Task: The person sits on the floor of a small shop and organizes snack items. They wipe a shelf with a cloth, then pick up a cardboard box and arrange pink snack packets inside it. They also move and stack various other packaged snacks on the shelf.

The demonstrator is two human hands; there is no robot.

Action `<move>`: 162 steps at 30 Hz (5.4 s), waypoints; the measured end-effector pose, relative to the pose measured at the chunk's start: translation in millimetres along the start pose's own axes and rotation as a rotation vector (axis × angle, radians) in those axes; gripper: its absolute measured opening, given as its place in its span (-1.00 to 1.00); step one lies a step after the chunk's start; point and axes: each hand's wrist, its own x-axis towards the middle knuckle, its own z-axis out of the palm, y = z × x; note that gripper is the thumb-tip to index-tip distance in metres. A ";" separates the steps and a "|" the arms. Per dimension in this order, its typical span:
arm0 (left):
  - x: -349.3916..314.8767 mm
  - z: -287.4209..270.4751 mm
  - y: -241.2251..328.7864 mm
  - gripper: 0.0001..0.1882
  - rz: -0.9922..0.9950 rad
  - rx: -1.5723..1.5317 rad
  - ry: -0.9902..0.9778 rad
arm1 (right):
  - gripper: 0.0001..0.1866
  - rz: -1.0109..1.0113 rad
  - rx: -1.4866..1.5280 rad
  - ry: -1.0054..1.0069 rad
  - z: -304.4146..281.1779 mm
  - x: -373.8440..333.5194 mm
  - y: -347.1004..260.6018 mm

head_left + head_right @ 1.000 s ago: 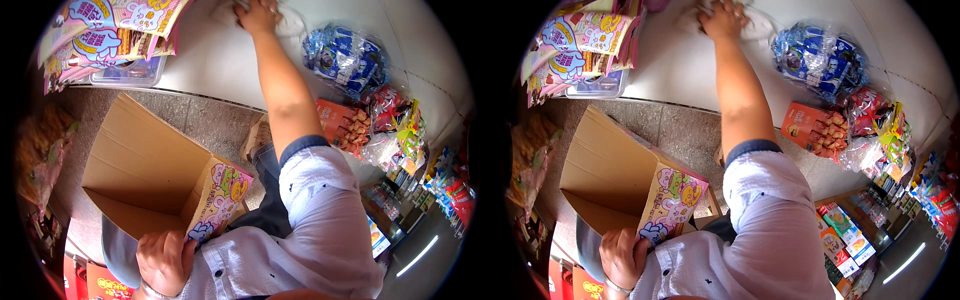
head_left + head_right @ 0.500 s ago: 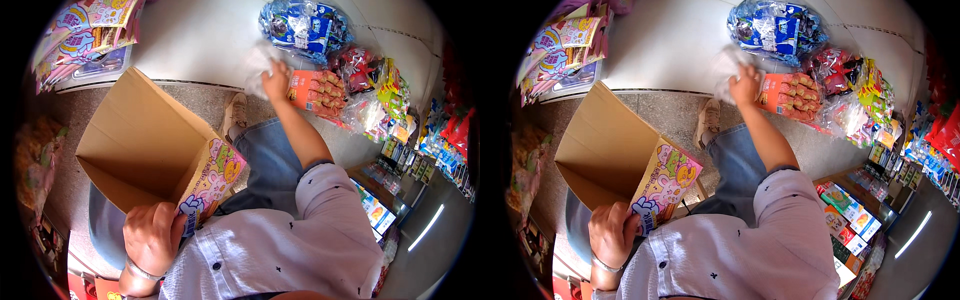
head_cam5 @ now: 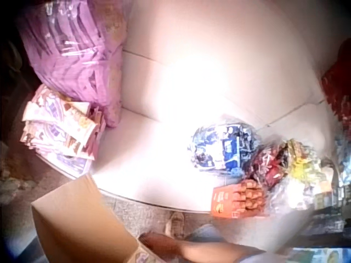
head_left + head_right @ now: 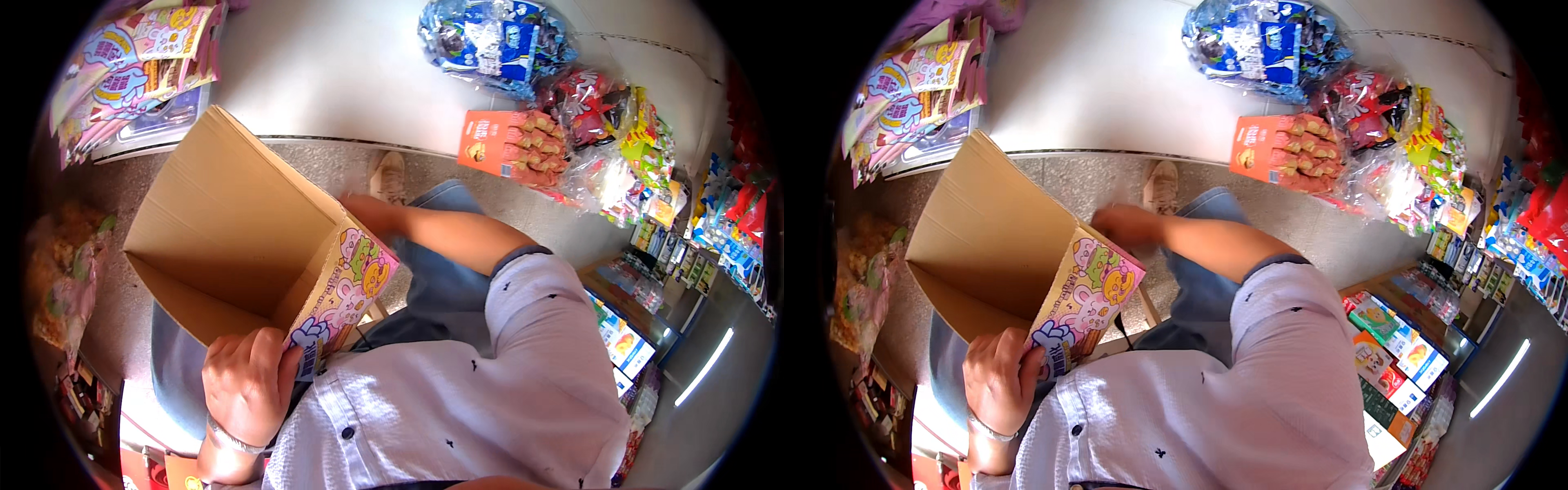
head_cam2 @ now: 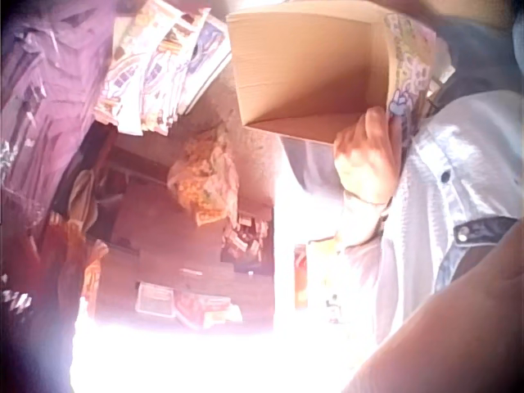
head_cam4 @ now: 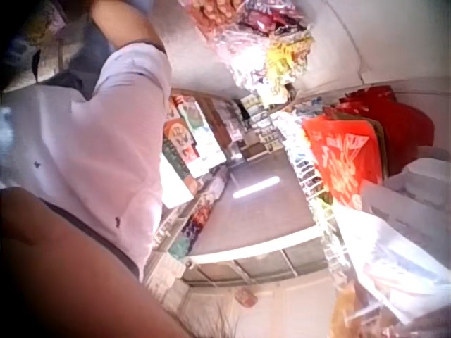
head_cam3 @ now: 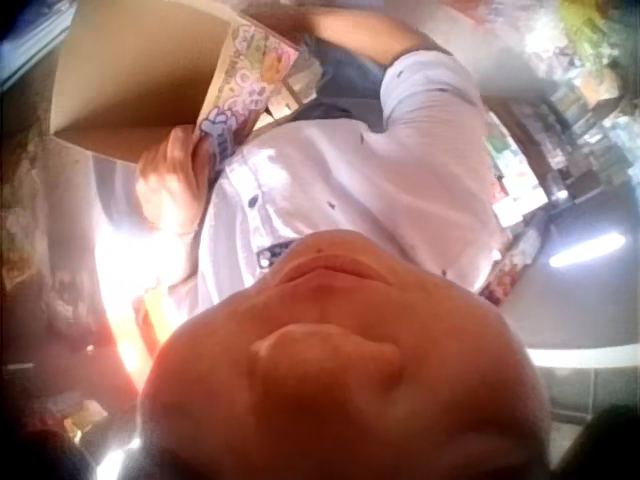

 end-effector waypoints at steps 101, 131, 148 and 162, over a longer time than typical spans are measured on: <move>-9.2 113.5 -6.0 -0.76 0.214 -0.071 0.312 | -0.67 -0.323 0.794 1.140 -11.9 -167.9 -164.0; -28.4 47.6 -32.5 -0.54 -0.041 -1.707 0.686 | -0.61 -0.169 1.079 1.398 -43.6 -193.3 -129.8; 2.5 74.2 -25.0 -0.66 0.172 -1.823 0.730 | -0.52 -0.390 -0.530 1.101 72.0 -151.5 -274.8; -9.9 71.9 -6.6 -0.71 0.280 -1.478 0.692 | -0.69 -0.528 0.630 1.253 13.8 -229.6 -244.5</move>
